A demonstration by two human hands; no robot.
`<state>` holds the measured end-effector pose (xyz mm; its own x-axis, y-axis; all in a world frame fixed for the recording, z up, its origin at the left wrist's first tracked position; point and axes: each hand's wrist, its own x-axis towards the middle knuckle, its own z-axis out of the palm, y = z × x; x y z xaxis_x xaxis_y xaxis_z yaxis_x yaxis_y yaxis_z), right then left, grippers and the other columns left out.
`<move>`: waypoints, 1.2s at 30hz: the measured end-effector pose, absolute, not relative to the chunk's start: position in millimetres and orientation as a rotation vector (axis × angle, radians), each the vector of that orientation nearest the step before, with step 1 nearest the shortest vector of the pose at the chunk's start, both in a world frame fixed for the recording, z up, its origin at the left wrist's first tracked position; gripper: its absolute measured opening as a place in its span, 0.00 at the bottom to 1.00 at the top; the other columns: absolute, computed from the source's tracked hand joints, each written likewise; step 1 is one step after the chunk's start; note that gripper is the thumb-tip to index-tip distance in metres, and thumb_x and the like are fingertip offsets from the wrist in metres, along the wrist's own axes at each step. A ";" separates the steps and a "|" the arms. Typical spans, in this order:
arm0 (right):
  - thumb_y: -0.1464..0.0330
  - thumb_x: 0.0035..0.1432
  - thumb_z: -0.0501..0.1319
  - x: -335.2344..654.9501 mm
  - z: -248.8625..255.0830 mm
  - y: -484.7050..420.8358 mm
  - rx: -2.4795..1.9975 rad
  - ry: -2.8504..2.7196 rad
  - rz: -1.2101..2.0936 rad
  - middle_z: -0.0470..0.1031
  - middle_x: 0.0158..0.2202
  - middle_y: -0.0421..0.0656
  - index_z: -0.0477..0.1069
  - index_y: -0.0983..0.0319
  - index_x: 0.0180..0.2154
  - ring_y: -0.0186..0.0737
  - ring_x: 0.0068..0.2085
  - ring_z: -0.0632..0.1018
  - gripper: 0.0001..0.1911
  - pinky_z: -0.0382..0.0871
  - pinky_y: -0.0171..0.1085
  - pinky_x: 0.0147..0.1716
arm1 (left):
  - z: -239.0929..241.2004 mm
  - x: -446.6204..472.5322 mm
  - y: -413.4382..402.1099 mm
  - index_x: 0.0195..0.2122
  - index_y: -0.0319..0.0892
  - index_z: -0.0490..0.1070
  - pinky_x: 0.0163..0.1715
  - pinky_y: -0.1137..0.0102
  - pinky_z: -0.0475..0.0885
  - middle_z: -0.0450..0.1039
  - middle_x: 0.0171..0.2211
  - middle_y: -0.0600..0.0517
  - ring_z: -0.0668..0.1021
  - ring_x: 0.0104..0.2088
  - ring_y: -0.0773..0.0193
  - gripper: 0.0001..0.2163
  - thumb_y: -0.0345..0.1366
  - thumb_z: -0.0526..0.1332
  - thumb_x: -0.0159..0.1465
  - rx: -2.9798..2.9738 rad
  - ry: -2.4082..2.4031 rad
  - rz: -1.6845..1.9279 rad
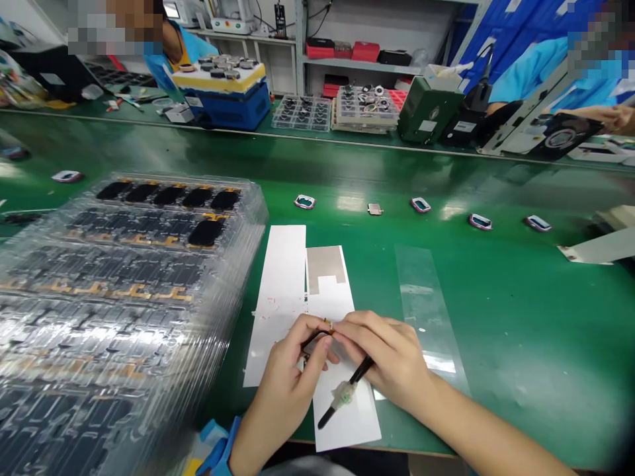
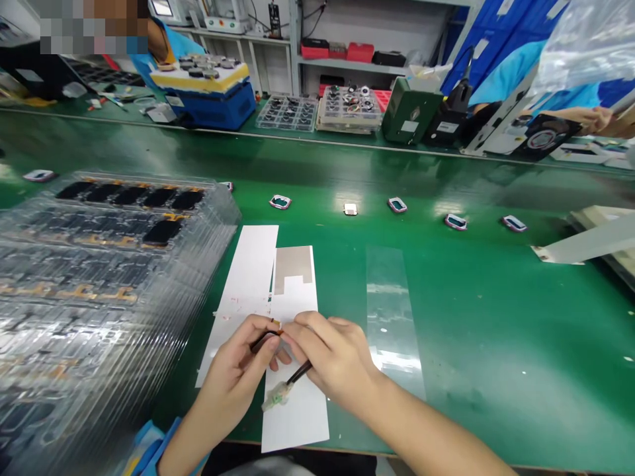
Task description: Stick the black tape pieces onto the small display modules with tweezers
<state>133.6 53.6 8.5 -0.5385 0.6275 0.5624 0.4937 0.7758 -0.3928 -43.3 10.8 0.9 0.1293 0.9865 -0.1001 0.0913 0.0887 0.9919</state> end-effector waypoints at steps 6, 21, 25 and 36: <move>0.76 0.64 0.55 125.8 10.6 52.0 -0.884 -2.252 0.268 0.77 0.33 0.44 0.72 0.63 0.41 0.35 0.30 0.78 0.08 0.70 0.33 0.28 | 3.3 -42.8 12.2 0.41 0.46 0.69 0.34 0.73 0.69 0.72 0.32 0.55 0.74 0.31 0.66 0.04 0.35 0.55 0.71 1.425 1.306 0.988; 0.73 0.51 0.60 136.6 14.4 78.9 -1.158 -1.759 1.361 0.71 0.29 0.39 0.72 0.62 0.29 0.32 0.29 0.71 0.02 0.63 0.32 0.28 | 7.1 -43.0 8.6 0.40 0.46 0.58 0.22 0.76 0.60 0.71 0.27 0.57 0.64 0.20 0.72 0.09 0.44 0.51 0.74 1.034 1.030 0.995; 0.67 0.55 0.60 133.5 23.8 74.5 -1.072 -1.745 1.531 0.70 0.25 0.38 0.72 0.63 0.26 0.31 0.26 0.69 0.07 0.63 0.32 0.27 | 7.3 -42.1 5.4 0.44 0.46 0.58 0.19 0.76 0.53 0.59 0.22 0.61 0.60 0.20 0.72 0.09 0.46 0.53 0.73 1.043 1.034 0.921; 0.63 0.57 0.65 129.6 21.2 67.0 -1.037 -1.572 1.729 0.67 0.23 0.37 0.73 0.63 0.25 0.31 0.27 0.65 0.13 0.58 0.33 0.27 | 0.3 -42.0 4.1 0.42 0.48 0.56 0.26 0.73 0.56 0.54 0.25 0.60 0.59 0.26 0.68 0.10 0.47 0.50 0.73 1.130 1.106 0.914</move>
<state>129.6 67.0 21.2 -0.5321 0.8307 -0.1639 0.0841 -0.1408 -0.9865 -42.0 4.1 0.3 0.2270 0.9535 -0.1981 -0.0145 0.2067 0.9783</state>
